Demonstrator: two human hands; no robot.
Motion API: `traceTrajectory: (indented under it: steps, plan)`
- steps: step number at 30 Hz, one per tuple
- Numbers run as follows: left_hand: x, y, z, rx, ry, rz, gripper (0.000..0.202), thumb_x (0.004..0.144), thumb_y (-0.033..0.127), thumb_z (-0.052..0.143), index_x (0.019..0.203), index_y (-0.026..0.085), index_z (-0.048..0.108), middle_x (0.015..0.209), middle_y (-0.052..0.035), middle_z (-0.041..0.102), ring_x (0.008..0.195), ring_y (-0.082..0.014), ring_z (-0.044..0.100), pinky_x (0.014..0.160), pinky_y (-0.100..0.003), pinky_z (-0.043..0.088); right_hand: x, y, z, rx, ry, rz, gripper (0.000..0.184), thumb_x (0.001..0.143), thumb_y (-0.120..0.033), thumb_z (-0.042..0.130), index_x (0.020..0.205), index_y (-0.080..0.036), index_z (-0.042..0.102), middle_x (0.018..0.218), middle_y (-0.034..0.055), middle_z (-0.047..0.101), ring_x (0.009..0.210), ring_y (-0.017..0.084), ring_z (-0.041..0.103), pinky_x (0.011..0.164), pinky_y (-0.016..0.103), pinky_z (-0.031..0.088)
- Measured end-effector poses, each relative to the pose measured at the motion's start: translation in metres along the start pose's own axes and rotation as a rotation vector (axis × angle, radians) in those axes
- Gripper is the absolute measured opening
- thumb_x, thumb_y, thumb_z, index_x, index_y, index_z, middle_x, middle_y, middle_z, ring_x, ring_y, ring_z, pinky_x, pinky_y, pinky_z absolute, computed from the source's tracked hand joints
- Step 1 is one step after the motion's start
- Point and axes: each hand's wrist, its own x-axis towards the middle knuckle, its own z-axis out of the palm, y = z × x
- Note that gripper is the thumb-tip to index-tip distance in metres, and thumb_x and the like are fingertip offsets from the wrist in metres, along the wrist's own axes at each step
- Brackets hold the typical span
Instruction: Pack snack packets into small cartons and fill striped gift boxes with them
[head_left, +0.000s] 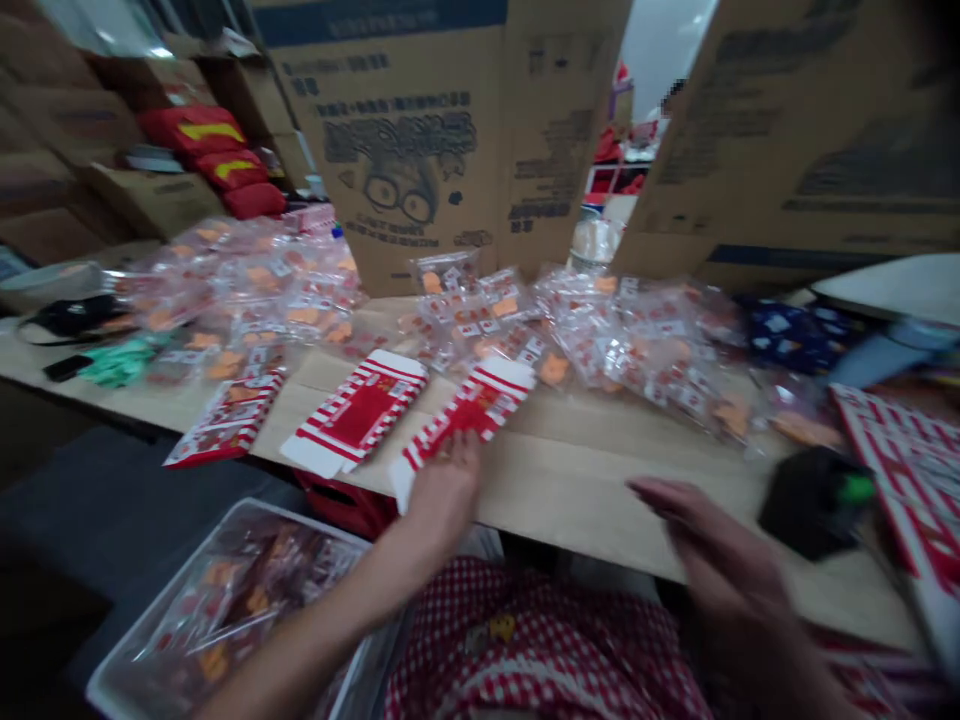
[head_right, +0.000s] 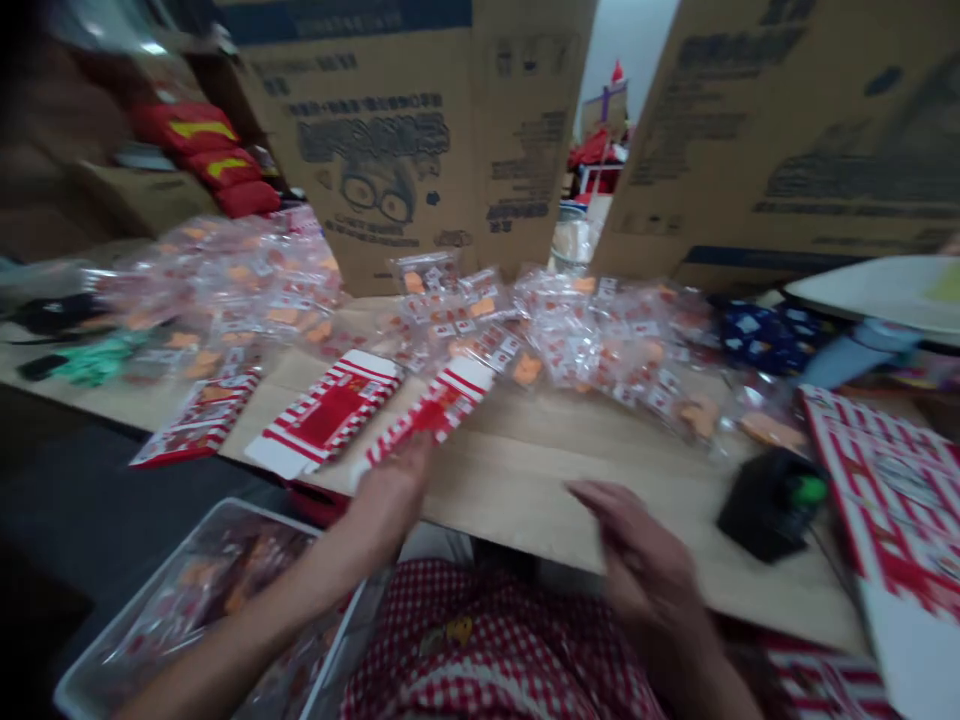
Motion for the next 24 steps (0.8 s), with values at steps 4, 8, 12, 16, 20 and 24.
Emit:
traceTrajectory:
  steps: [4, 8, 12, 16, 20, 24]
  plan:
    - [-0.016, 0.081, 0.050, -0.106, -0.217, 0.276, 0.038, 0.095, 0.026, 0.052, 0.128, 0.013, 0.066, 0.140, -0.0254, 0.060, 0.127, -0.0397, 0.059, 0.105, -0.052, 0.046, 0.024, 0.027, 0.023, -0.814, -0.200, -0.128, 0.053, 0.082, -0.001, 0.047, 0.128, -0.018, 0.067, 0.126, 0.0122, 0.067, 0.117, 0.026, 0.060, 0.106, 0.040, 0.048]
    - [0.025, 0.077, 0.049, -0.059, -0.083, 0.032, 0.061, 0.088, 0.052, 0.067, 0.137, 0.016, 0.056, 0.139, -0.0216, 0.058, 0.129, -0.0392, 0.054, 0.106, -0.052, 0.042, 0.045, 0.070, 0.033, -1.040, -0.066, 0.036, 0.047, 0.083, -0.006, 0.051, 0.128, -0.008, 0.063, 0.129, 0.0225, 0.061, 0.117, 0.035, 0.056, 0.102, 0.050, 0.046]
    - [0.068, 0.066, 0.041, -0.160, -0.167, -0.048, 0.081, 0.068, 0.051, 0.086, 0.133, 0.016, 0.053, 0.135, -0.0215, 0.060, 0.128, -0.0420, 0.054, 0.103, -0.049, 0.042, 0.038, 0.093, 0.037, -1.077, 0.091, 0.044, 0.054, 0.086, -0.015, 0.052, 0.140, -0.007, 0.053, 0.148, 0.0254, 0.045, 0.134, 0.040, 0.041, 0.109, 0.057, 0.038]
    - [0.068, 0.074, 0.039, -0.248, -0.249, 0.006, 0.053, 0.080, 0.041, 0.077, 0.121, 0.020, 0.053, 0.117, -0.0130, 0.072, 0.110, -0.0329, 0.068, 0.088, -0.037, 0.049, 0.038, 0.093, 0.025, -1.012, 0.160, -0.021, 0.065, 0.081, -0.011, 0.049, 0.146, -0.009, 0.045, 0.148, 0.0218, 0.049, 0.136, 0.034, 0.043, 0.111, 0.051, 0.039]
    - [0.043, 0.079, 0.028, -0.375, -0.167, 0.144, 0.026, 0.091, 0.033, 0.063, 0.113, 0.026, 0.051, 0.108, -0.0040, 0.074, 0.101, -0.0261, 0.070, 0.081, -0.031, 0.049, 0.048, 0.060, 0.002, -0.966, 0.173, -0.089, 0.064, 0.079, -0.014, 0.051, 0.143, -0.013, 0.047, 0.139, 0.0187, 0.058, 0.130, 0.032, 0.051, 0.109, 0.049, 0.039]
    - [0.023, 0.081, 0.015, -0.499, -0.031, 0.288, 0.030, 0.093, 0.034, 0.062, 0.120, 0.026, 0.051, 0.106, -0.0024, 0.073, 0.090, -0.0236, 0.070, 0.080, -0.032, 0.051, 0.058, 0.015, -0.015, -0.955, 0.080, -0.026, 0.043, 0.080, -0.025, 0.058, 0.122, -0.015, 0.059, 0.108, 0.0132, 0.070, 0.104, 0.031, 0.061, 0.096, 0.047, 0.043]
